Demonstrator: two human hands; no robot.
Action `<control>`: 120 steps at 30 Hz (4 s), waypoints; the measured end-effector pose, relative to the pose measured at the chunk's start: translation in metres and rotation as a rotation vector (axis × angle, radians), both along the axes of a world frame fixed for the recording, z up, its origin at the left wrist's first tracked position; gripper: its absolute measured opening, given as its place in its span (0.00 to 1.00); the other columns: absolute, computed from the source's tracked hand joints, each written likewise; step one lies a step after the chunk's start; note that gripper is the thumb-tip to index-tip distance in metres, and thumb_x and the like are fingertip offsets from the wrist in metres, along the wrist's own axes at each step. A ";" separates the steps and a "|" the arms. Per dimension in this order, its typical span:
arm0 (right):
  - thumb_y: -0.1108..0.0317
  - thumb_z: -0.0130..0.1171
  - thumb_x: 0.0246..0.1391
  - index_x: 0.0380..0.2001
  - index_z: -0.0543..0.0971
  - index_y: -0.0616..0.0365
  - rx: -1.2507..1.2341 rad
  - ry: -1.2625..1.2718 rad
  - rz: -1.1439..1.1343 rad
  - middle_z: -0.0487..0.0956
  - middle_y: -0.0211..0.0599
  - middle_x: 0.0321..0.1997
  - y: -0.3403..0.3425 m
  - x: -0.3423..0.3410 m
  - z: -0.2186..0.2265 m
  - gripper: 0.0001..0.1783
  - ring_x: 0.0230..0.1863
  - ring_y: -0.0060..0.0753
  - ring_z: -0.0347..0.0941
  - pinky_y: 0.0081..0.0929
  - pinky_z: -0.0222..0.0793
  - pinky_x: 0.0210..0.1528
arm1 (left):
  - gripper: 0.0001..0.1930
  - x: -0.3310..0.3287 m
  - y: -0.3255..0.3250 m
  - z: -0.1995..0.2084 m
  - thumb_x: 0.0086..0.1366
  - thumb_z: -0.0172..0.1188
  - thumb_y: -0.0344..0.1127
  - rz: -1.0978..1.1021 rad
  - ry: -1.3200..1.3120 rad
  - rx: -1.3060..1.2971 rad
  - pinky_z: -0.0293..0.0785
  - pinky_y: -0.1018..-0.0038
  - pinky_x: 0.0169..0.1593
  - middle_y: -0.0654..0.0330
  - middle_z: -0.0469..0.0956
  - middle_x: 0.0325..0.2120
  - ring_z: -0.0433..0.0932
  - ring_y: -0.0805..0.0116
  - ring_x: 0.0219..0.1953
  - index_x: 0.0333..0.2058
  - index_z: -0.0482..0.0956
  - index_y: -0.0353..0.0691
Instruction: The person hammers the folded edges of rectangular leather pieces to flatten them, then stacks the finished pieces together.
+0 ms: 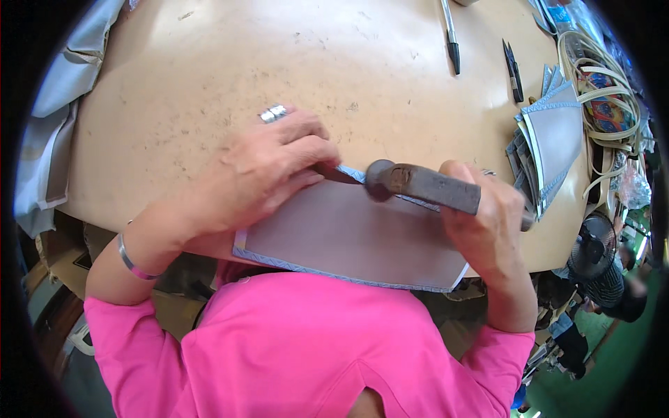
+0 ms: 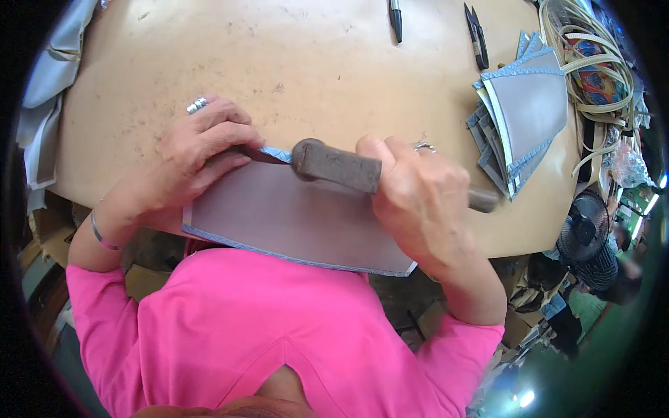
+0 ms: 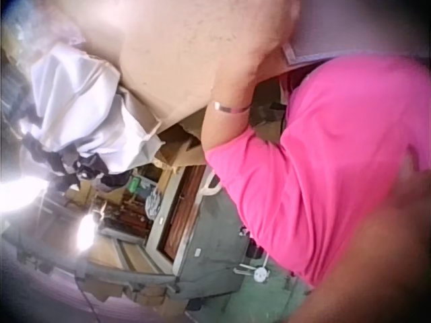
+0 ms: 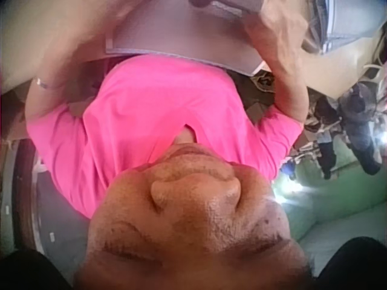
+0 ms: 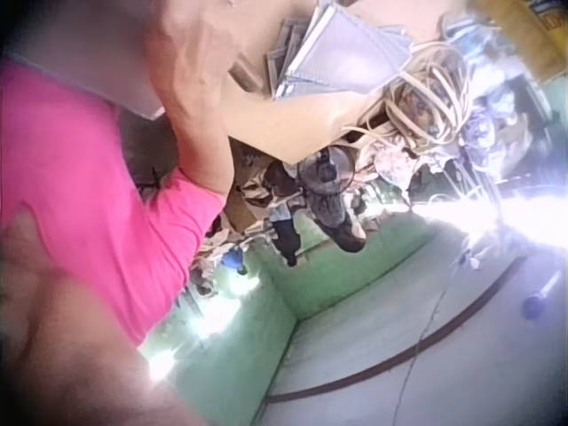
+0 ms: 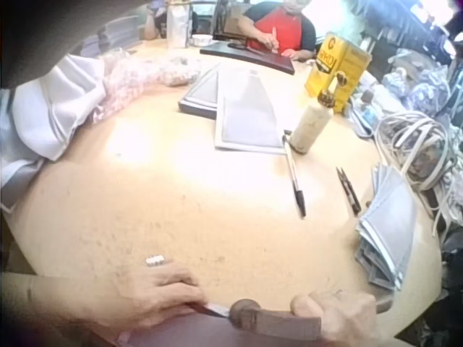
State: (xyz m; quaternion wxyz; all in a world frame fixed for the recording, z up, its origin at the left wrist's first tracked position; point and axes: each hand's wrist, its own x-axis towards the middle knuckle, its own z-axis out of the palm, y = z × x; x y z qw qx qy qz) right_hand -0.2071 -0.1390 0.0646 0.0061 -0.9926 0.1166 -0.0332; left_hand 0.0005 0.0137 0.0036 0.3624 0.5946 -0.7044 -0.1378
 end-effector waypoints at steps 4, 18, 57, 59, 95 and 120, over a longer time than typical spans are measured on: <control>0.74 0.53 0.39 0.26 0.71 0.48 0.023 -0.094 -0.023 0.68 0.31 0.19 0.001 0.010 0.009 0.08 0.18 0.33 0.69 0.32 0.63 0.20 | 0.11 0.008 0.008 0.004 0.46 0.59 0.30 -0.017 -0.156 0.003 0.68 0.72 0.35 0.64 0.71 0.29 0.72 0.68 0.33 0.32 0.77 0.45; 0.71 0.54 0.42 0.24 0.70 0.49 -0.006 -0.026 0.042 0.69 0.29 0.19 0.008 0.026 0.000 0.04 0.17 0.31 0.70 0.30 0.63 0.17 | 0.14 0.019 0.019 0.007 0.43 0.62 0.25 0.064 0.059 0.113 0.68 0.69 0.35 0.61 0.72 0.29 0.72 0.65 0.29 0.33 0.78 0.40; 0.74 0.55 0.43 0.24 0.69 0.52 0.079 -0.190 0.066 0.69 0.36 0.17 0.033 0.072 0.002 0.06 0.18 0.40 0.70 0.35 0.64 0.20 | 0.15 0.027 0.056 0.006 0.42 0.68 0.31 0.195 -0.233 -0.037 0.71 0.69 0.35 0.61 0.72 0.32 0.72 0.59 0.35 0.32 0.77 0.40; 0.72 0.54 0.44 0.26 0.70 0.50 0.075 -0.125 0.131 0.71 0.32 0.19 0.034 0.073 -0.009 0.04 0.17 0.36 0.70 0.33 0.65 0.19 | 0.18 0.027 0.057 0.004 0.42 0.68 0.32 0.199 -0.249 -0.049 0.71 0.69 0.37 0.60 0.72 0.34 0.72 0.59 0.37 0.34 0.76 0.40; 0.68 0.55 0.43 0.22 0.70 0.49 -0.013 -0.122 0.136 0.70 0.29 0.17 0.012 0.029 -0.008 0.04 0.16 0.30 0.69 0.27 0.66 0.19 | 0.40 0.026 0.046 0.016 0.41 0.71 0.34 0.274 -0.201 0.090 0.70 0.64 0.47 0.53 0.71 0.48 0.71 0.53 0.46 0.55 0.63 0.36; 0.70 0.51 0.47 0.29 0.73 0.56 0.207 -0.311 -0.061 0.76 0.36 0.21 -0.051 -0.019 -0.040 0.05 0.26 0.39 0.76 0.34 0.71 0.27 | 0.21 -0.023 -0.179 0.152 0.60 0.56 0.34 -0.087 0.602 0.175 0.70 0.78 0.46 0.55 0.75 0.41 0.74 0.71 0.43 0.50 0.69 0.30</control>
